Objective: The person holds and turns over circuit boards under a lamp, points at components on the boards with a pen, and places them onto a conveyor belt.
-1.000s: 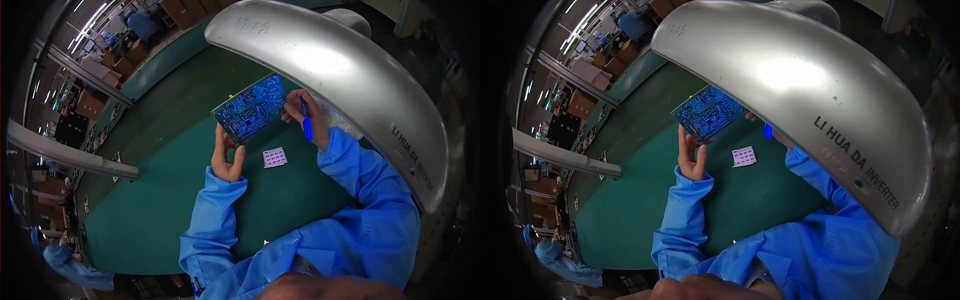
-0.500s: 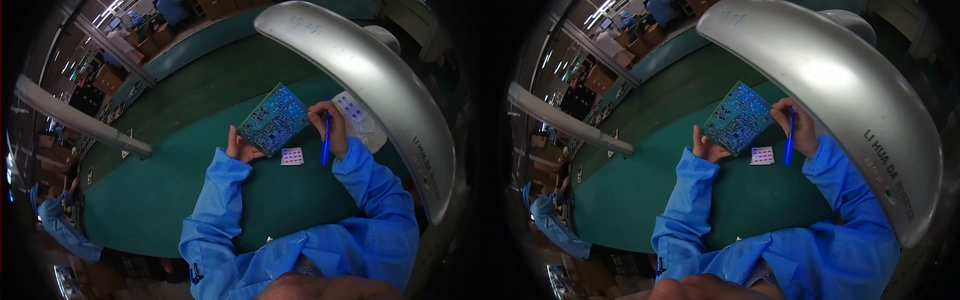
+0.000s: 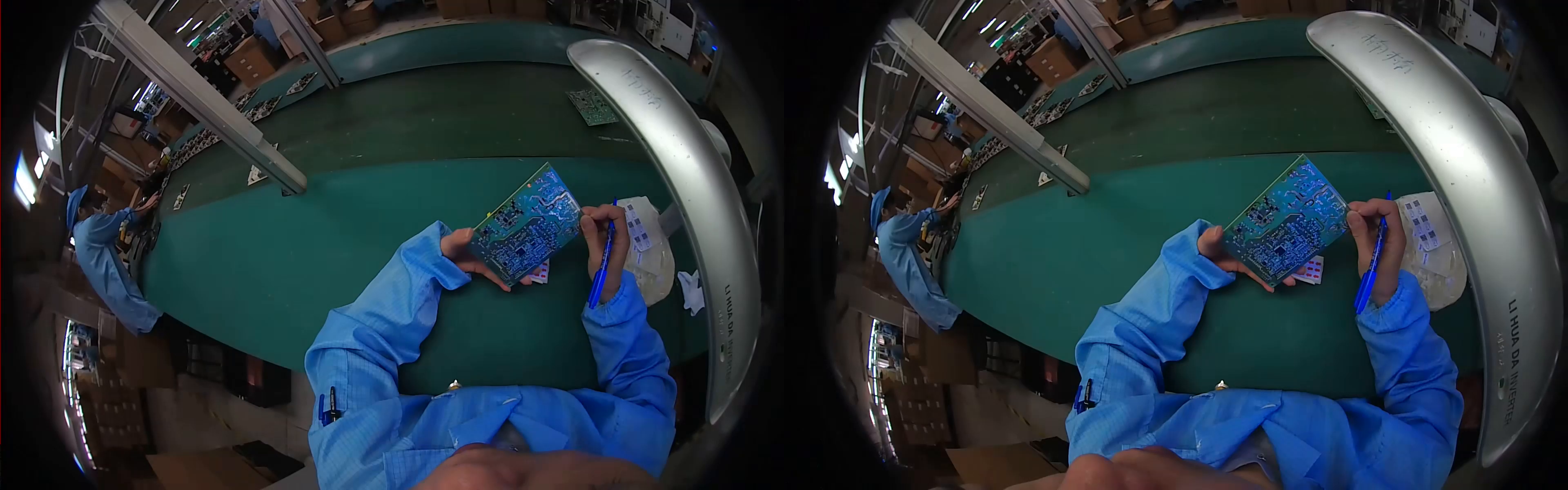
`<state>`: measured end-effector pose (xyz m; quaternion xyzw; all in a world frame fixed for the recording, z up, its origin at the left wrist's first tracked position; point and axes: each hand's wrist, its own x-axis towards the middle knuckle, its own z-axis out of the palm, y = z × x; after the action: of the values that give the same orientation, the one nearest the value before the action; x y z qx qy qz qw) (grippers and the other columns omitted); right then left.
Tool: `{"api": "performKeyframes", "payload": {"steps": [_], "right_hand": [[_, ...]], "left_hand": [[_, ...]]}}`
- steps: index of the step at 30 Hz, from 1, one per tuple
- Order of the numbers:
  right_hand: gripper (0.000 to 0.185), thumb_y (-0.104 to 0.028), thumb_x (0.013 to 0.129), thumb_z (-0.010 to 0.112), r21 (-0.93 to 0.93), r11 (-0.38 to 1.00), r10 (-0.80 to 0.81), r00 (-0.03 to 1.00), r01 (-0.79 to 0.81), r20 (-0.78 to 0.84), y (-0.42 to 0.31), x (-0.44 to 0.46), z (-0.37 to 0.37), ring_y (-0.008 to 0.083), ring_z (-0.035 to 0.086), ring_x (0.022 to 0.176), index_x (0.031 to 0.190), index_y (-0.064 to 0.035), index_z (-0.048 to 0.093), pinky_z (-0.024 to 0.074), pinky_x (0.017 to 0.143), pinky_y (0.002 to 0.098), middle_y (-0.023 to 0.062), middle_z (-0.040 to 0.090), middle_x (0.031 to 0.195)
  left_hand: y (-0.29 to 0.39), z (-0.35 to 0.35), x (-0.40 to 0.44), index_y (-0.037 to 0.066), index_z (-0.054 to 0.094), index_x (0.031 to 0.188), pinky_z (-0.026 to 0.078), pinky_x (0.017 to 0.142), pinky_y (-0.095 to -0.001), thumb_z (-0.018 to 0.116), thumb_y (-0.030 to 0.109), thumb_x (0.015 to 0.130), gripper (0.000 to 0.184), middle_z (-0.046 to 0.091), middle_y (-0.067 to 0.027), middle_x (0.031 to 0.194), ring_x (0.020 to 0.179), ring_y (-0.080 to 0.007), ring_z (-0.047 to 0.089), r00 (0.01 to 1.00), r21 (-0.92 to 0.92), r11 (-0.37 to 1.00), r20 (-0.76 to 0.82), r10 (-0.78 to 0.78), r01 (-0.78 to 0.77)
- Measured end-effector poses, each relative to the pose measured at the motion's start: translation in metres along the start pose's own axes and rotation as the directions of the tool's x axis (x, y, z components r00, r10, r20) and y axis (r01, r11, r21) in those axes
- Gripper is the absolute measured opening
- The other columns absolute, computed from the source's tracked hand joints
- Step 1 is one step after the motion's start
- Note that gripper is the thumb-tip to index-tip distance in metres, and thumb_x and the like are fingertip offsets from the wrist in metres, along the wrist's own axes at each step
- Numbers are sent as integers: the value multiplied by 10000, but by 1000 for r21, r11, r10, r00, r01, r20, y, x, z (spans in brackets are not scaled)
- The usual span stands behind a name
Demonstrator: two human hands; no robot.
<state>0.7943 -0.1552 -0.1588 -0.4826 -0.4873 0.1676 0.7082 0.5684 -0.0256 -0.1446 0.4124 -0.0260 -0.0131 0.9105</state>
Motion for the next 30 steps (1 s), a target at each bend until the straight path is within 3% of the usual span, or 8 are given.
{"api": "performKeyframes", "payload": {"steps": [8,10,12,16,19,25,28,30], "right_hand": [[124,-115,933,538,-50,981,195,974,-190,112,-7,15,0,154,610,936,1012,-44,475,492,748,253,128,604,1080],[121,-131,935,541,-28,981,195,973,-193,122,-6,13,0,126,608,891,995,-36,495,479,738,238,103,628,997],[120,-136,927,554,-209,965,208,947,-158,245,-11,14,-3,133,612,870,968,-30,518,476,747,249,96,639,951],[132,-107,879,611,-313,946,217,880,-82,423,-31,9,2,168,628,868,918,-15,525,494,762,286,122,642,963],[174,-140,852,645,-390,919,139,873,63,468,-35,8,1,223,627,752,901,-22,528,484,658,310,135,621,849],[242,-305,923,510,-736,639,354,764,224,540,-39,53,-3,348,580,599,862,-74,480,438,562,445,157,553,636],[235,-317,923,485,-764,614,314,826,198,467,-6,120,13,393,593,685,874,-87,504,456,625,479,175,598,732],[208,-291,902,522,-887,404,222,917,224,332,57,172,13,385,604,718,914,-84,533,472,680,470,172,611,741]], "left_hand": [[30,-36,-9,47,312,1387,438,931,-448,500,617,816,828,495,-233,1254,1109,-317,541,964,143,976,-185,192,-166],[52,-40,-14,91,318,1390,440,891,-461,497,614,809,802,525,-214,1230,1101,-320,547,724,537,843,-598,344,43],[78,-88,-24,137,321,1393,409,924,-452,538,623,776,814,528,-224,1206,1110,-307,537,429,667,622,-743,513,411],[106,-121,-12,203,196,1449,313,1020,-469,670,721,581,1116,381,-267,1342,1230,-397,395,-92,370,471,-701,707,801],[98,-159,-10,261,84,1470,239,1059,-523,686,740,543,1205,233,-264,1436,1309,-389,292,-182,187,361,-607,774,914],[82,-185,-22,259,161,1460,163,1075,-571,707,650,609,1084,164,-244,1469,1355,-374,217,-256,456,423,-384,887,783],[63,-180,-35,207,248,1433,228,1051,-538,674,549,716,901,207,-250,1449,1306,-382,297,-61,472,213,-317,946,856],[50,-153,-39,162,345,1385,269,1039,-490,658,488,756,775,244,-253,1426,1258,-417,328,111,496,73,-331,937,865]]}}
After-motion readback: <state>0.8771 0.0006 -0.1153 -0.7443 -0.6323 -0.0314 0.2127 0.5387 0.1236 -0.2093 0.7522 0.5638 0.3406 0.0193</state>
